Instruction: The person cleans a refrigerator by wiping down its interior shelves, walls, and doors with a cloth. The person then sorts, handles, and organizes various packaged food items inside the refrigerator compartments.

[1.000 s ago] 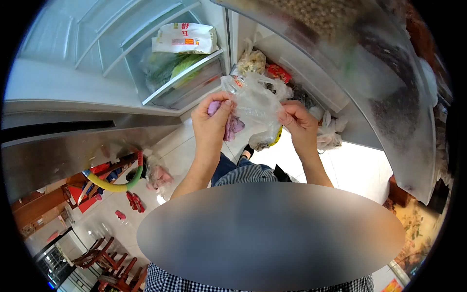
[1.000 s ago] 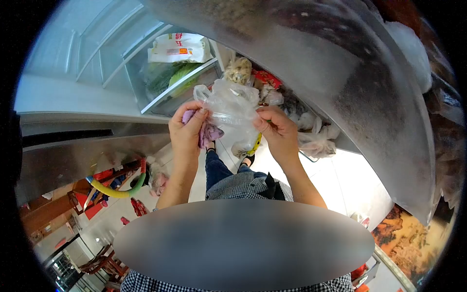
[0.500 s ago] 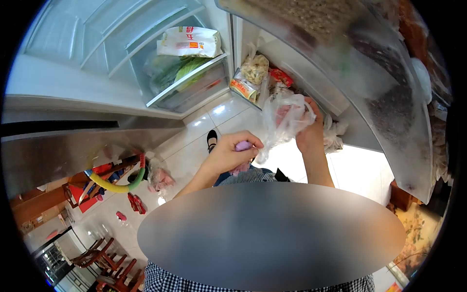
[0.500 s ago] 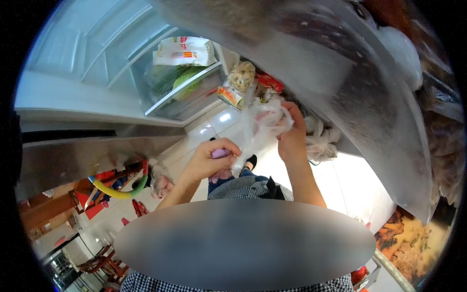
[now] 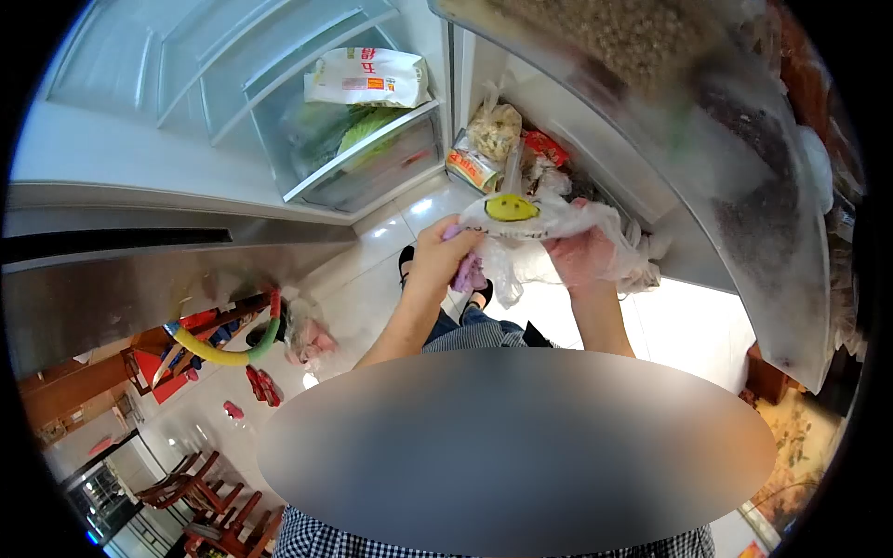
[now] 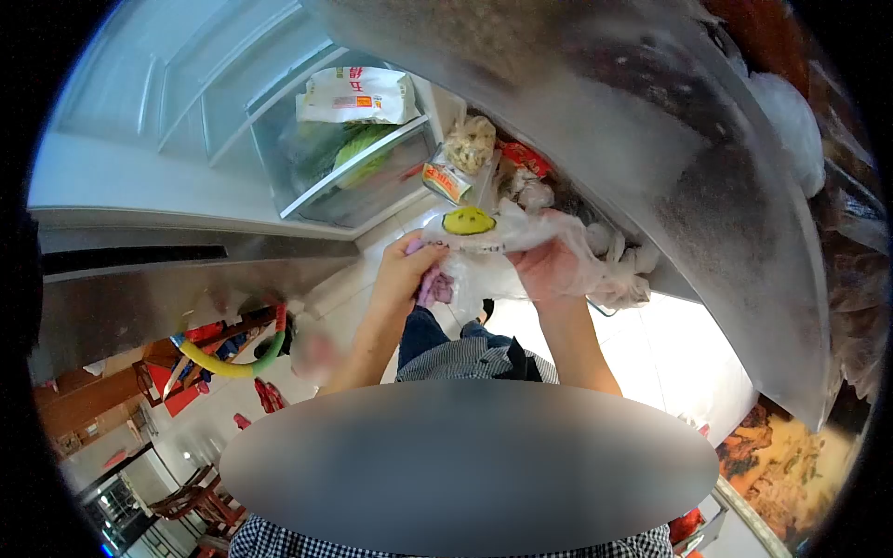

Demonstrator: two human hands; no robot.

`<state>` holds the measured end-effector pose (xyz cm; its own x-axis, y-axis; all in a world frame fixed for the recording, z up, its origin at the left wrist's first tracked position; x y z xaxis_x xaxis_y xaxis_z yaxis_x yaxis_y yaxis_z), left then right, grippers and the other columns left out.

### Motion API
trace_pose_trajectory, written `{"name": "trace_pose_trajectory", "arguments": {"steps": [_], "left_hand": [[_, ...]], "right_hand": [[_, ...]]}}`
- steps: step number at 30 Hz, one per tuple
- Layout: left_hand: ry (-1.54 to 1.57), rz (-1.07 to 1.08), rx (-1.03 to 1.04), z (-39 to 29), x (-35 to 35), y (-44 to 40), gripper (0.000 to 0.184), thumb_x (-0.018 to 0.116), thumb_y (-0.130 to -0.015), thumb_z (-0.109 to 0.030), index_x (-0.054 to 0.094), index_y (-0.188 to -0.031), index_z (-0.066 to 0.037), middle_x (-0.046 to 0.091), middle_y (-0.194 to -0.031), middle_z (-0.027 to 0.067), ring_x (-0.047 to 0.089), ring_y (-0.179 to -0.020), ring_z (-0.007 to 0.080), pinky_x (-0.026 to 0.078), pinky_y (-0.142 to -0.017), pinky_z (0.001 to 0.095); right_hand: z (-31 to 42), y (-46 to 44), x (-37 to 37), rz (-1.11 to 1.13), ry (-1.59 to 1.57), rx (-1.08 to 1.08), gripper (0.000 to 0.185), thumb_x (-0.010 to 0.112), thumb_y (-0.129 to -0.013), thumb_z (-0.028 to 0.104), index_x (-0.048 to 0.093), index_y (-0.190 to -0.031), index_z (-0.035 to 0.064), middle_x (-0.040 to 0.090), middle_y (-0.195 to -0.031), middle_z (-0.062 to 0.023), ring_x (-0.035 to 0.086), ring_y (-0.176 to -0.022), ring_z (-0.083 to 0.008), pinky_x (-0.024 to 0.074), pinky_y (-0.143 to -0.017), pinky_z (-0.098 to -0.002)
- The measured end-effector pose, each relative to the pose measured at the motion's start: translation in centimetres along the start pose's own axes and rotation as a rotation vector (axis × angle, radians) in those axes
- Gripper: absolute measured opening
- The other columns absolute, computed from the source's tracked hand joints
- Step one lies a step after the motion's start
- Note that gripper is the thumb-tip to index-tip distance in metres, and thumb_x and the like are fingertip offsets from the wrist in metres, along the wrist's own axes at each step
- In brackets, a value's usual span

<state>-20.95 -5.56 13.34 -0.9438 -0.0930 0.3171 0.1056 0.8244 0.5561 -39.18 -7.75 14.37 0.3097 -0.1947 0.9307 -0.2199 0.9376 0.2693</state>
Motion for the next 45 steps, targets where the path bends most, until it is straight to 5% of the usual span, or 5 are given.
{"name": "trace_pose_trajectory", "arguments": {"steps": [10,14,26,35,45], "left_hand": [[0.730,0.244,-0.224,2.4,1.7,0.6,0.032,0.054,-0.079,-0.006,0.051,-0.111,-0.002,0.061,-0.105,0.0131,0.063,-0.092,0.0258,0.054,-0.080,0.0378],[0.707,0.212,-0.259,2.6,2.0,1.3,0.032,0.056,-0.079,-0.007,0.051,-0.110,-0.002,0.061,-0.101,0.0120,0.063,-0.090,0.0245,0.054,-0.079,0.0370],[-0.412,0.014,0.035,1.2,0.1,1.2,0.042,0.074,-0.073,-0.020,0.056,-0.107,-0.002,0.059,-0.076,0.0018,0.056,-0.062,0.0113,0.047,-0.059,0.0226],[0.482,0.140,-0.194,3.9,0.8,0.2,0.029,0.062,-0.083,-0.012,0.054,-0.107,0.001,0.063,-0.101,0.0118,0.063,-0.087,0.0196,0.053,-0.077,0.0310],[0.465,0.247,-0.129,0.9,2.4,4.4,0.053,0.069,-0.072,-0.004,0.047,-0.120,0.002,0.060,-0.108,0.0124,0.061,-0.096,0.0212,0.050,-0.085,0.0328]], "right_hand": [[-1.3,1.4,1.3,0.028,0.358,0.247,0.041,0.063,-0.079,0.030,0.056,-0.112,0.0064,0.056,-0.096,-0.0090,0.056,-0.093,-0.0226,0.0519,-0.073,-0.0292],[-2.2,1.4,4.1,0.258,1.677,0.026,0.056,0.076,-0.069,0.016,0.054,-0.119,0.0070,0.054,-0.090,-0.0036,0.055,-0.079,-0.0138,0.0454,-0.072,-0.0250],[-2.0,0.9,-1.6,-0.271,0.515,0.197,0.023,0.059,-0.082,0.005,0.056,-0.105,0.0012,0.063,-0.095,-0.0089,0.063,-0.080,-0.0181,0.0525,-0.072,-0.0297],[-3.0,1.7,-2.5,-0.398,0.252,0.234,0.029,0.059,-0.084,0.019,0.055,-0.107,0.0010,0.063,-0.100,-0.0146,0.062,-0.089,-0.0259,0.0518,-0.080,-0.0385],[-2.5,1.6,-1.3,-0.350,0.330,0.255,0.028,0.059,-0.084,0.020,0.057,-0.105,0.0015,0.064,-0.097,-0.0119,0.062,-0.087,-0.0235,0.0515,-0.080,-0.0367]]}}
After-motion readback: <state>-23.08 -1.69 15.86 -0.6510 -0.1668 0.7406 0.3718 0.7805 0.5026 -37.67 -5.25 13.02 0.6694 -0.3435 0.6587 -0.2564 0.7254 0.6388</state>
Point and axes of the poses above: each hand's wrist, its own y-axis away from the middle knuckle, its own x-axis out of the palm, z = x × y, the point moved 9 cm from there along -y, towards the middle knuckle
